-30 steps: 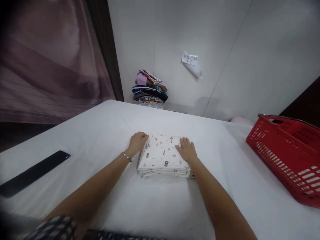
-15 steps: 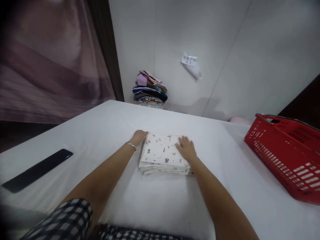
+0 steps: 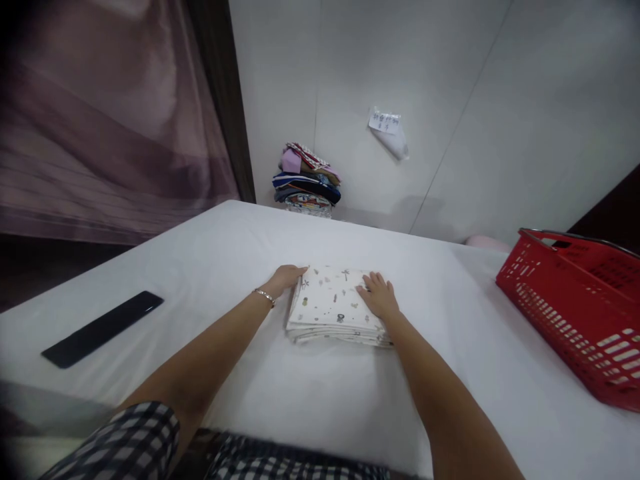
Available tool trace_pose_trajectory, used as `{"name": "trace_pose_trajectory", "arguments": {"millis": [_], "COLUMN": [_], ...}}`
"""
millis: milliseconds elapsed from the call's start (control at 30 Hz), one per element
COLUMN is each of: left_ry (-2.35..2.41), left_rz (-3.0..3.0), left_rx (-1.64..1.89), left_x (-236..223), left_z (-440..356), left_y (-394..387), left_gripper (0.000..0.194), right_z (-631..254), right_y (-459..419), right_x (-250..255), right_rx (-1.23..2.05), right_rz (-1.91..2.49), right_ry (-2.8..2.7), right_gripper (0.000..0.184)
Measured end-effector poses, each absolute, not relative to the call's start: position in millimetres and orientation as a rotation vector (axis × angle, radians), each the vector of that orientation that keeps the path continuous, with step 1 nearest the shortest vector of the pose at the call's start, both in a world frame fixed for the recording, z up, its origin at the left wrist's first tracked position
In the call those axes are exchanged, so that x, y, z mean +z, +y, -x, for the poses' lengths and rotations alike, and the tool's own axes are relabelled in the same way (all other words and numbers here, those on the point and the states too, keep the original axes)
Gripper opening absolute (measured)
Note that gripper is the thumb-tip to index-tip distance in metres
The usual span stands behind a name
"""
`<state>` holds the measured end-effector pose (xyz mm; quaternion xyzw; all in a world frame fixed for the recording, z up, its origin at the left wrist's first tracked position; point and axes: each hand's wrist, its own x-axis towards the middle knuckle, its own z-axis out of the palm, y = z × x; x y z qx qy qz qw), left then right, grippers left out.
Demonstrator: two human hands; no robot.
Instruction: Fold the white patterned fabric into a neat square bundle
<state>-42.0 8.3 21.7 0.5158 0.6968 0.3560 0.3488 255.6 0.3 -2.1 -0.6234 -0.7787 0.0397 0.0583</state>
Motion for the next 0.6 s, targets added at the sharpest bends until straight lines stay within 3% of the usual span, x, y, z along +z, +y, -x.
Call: {"name": "trace_pose_trajectory", "arguments": {"millis": [167, 300, 600], "left_ry": [1.772, 1.766, 1.788], "left_rz": [-1.375, -1.4, -1.338], "left_rx": [0.888, 0.969, 1.115], "left_x": [16, 9, 2], "left_z": [39, 31, 27], "left_y": [-32, -56, -71], "left_gripper": [0.031, 0.021, 0.015], "right_z": [-255, -256, -212], "right_y": [1, 3, -17], "right_x": [-3, -1, 24], "right_rx": [0.105, 0.12, 0.14], "right_rz": [1.893, 1.913, 1.855], "right_ry": [-2.388, -2.408, -2.478], "right_gripper": [0.058, 0.058, 0.059]}}
